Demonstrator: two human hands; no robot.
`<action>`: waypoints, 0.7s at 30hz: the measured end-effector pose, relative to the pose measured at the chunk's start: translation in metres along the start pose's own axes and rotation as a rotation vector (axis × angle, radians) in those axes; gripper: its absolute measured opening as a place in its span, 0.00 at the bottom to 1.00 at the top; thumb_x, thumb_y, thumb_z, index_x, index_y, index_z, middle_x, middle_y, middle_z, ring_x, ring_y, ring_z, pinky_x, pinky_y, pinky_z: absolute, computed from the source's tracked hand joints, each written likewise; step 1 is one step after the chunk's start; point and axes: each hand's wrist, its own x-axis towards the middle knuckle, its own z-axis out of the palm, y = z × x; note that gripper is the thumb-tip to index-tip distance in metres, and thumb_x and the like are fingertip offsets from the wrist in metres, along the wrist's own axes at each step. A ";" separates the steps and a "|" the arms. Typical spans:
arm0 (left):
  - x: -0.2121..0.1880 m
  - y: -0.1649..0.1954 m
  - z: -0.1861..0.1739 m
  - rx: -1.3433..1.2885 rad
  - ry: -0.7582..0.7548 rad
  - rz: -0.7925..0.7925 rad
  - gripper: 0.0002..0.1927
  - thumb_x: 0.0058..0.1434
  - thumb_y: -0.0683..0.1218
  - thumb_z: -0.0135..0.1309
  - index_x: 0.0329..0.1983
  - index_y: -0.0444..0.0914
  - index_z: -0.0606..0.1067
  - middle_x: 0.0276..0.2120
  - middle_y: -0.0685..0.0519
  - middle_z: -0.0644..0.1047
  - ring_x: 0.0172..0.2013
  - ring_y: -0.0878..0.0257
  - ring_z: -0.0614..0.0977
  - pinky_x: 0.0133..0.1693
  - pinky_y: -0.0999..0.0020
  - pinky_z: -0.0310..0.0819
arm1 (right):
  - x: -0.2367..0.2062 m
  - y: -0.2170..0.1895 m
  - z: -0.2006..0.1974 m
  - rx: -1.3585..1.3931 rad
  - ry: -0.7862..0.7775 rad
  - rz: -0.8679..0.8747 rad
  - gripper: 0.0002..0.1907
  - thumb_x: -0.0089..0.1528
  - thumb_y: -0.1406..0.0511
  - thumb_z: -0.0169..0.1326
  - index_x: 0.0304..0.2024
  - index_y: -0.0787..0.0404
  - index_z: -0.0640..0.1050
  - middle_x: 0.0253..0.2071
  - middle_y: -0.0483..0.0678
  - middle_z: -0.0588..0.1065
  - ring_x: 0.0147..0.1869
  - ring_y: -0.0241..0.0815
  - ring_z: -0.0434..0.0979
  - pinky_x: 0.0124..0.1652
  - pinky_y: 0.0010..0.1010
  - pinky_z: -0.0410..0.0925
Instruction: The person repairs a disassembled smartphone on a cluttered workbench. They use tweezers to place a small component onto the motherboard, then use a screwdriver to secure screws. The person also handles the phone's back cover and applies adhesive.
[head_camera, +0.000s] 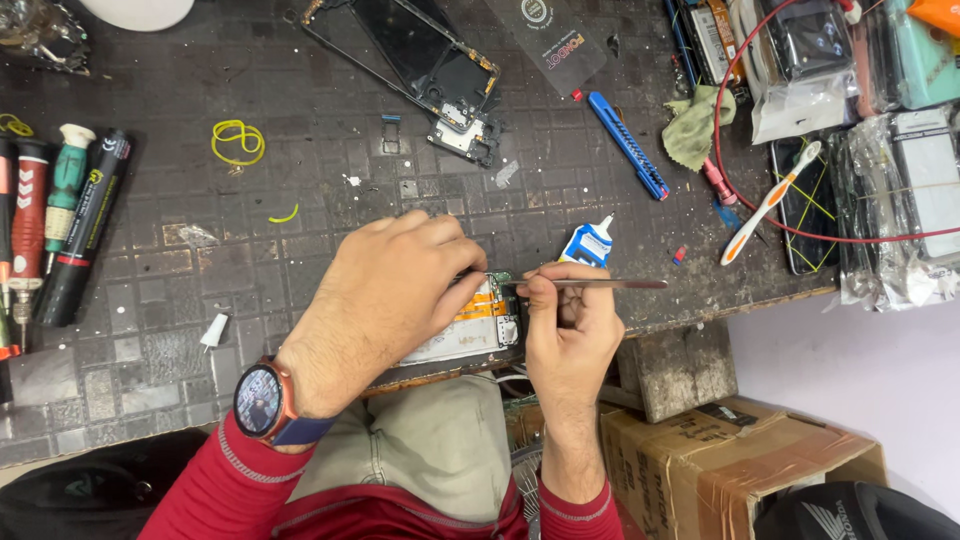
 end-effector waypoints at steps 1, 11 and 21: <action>0.000 0.000 0.000 0.002 -0.001 -0.002 0.08 0.60 0.50 0.57 0.35 0.42 0.81 0.33 0.54 0.78 0.38 0.55 0.80 0.39 0.59 0.74 | 0.000 0.000 0.000 -0.008 -0.002 -0.008 0.06 0.69 0.70 0.56 0.45 0.67 0.73 0.38 0.48 0.80 0.42 0.32 0.81 0.43 0.21 0.74; -0.001 -0.001 0.000 -0.024 0.006 0.015 0.08 0.60 0.50 0.58 0.36 0.42 0.81 0.34 0.55 0.78 0.38 0.55 0.79 0.39 0.60 0.74 | -0.001 0.002 0.001 0.050 -0.008 -0.006 0.05 0.69 0.72 0.56 0.45 0.68 0.72 0.40 0.49 0.80 0.43 0.33 0.81 0.44 0.22 0.75; -0.005 -0.001 -0.002 0.009 0.008 0.127 0.08 0.56 0.46 0.58 0.40 0.44 0.81 0.36 0.58 0.77 0.41 0.58 0.80 0.40 0.62 0.75 | -0.003 0.005 -0.001 0.026 -0.031 -0.047 0.07 0.69 0.72 0.57 0.45 0.68 0.72 0.41 0.49 0.79 0.44 0.32 0.80 0.45 0.22 0.74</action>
